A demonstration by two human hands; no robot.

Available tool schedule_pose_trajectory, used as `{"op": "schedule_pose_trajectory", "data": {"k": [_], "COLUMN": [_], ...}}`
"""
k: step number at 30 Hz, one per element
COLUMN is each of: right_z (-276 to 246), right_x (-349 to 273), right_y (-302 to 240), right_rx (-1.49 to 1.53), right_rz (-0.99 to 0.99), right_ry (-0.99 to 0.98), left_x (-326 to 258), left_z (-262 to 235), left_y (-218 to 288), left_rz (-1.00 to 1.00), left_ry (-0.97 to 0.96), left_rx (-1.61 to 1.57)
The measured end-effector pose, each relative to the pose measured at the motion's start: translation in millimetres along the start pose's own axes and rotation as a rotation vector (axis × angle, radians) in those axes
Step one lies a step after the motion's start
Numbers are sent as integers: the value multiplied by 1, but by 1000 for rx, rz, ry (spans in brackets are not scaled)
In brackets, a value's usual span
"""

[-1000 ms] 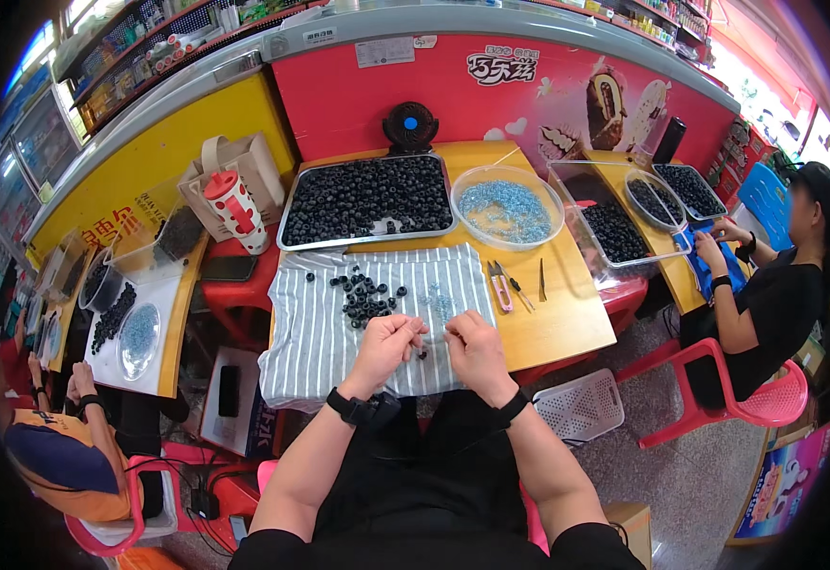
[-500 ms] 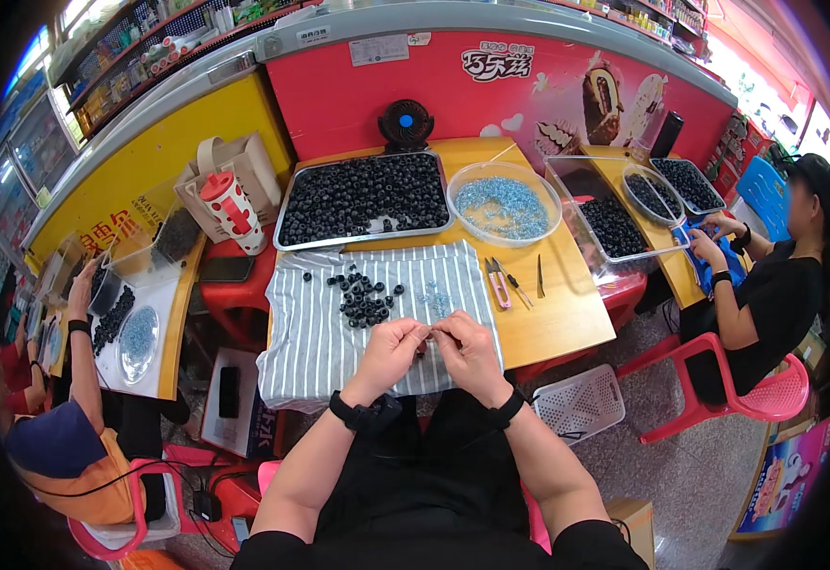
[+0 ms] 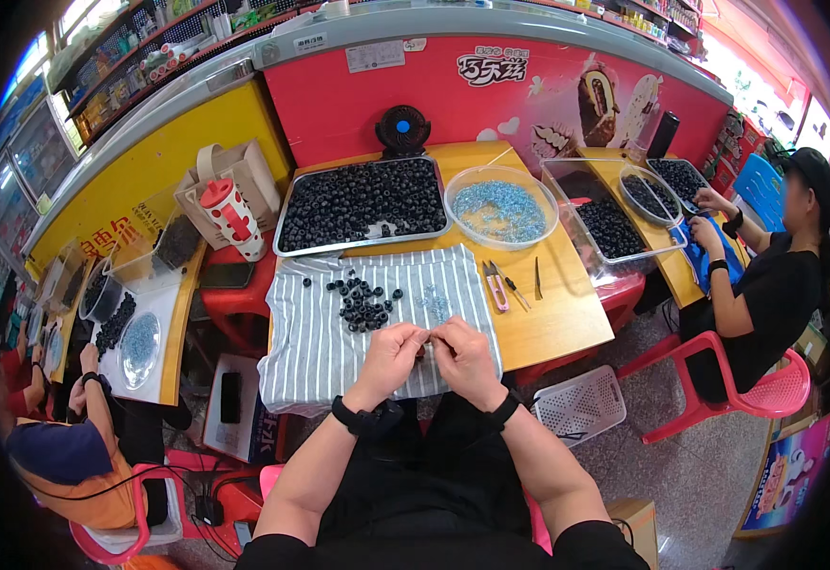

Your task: Assembling small black plastic parts by hand at a workstation in a manufacturing environment.

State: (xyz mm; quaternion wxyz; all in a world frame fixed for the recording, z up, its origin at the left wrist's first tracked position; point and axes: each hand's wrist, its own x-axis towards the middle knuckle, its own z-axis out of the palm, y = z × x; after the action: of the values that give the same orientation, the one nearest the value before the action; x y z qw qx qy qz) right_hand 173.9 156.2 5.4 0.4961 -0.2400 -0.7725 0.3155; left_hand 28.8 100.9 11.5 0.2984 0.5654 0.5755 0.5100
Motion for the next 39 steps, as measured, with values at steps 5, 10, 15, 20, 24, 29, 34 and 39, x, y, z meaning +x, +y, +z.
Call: {"op": "schedule_pose_trajectory", "data": {"k": [5,10,15,20,24,29,34,39], "right_z": [0,-4,-5,-11,-8,-5,-10,6], "right_x": [0,0,-1,1,3,5,-1,-23], "right_y": [-5,-7,-1,-8,-8,-9,-48,-98], "right_rx": [-55,-453,-574,-560,-589,-501,68,310], "right_rz": [-46,-161,-209,-213,-228,-241,134,288], "right_ry": [-15,-140,-212,-254,-289,-167,-118,-308], "left_x": [4,15,14,-16,-53,-86,-105,-114], "left_z": [-3,-7,-16,-53,-61,-47,-44,-43], "left_y": [-14,-8,-13,10,12,16,0,5], "left_rz": [-170,-114,-91,-414,-355,-270,-212,-273], "left_ry": [16,66,119,-72,-93,-28,3,29], "left_rx": [-77,55,80,-778,-899,-957,-1249,-1343]}}
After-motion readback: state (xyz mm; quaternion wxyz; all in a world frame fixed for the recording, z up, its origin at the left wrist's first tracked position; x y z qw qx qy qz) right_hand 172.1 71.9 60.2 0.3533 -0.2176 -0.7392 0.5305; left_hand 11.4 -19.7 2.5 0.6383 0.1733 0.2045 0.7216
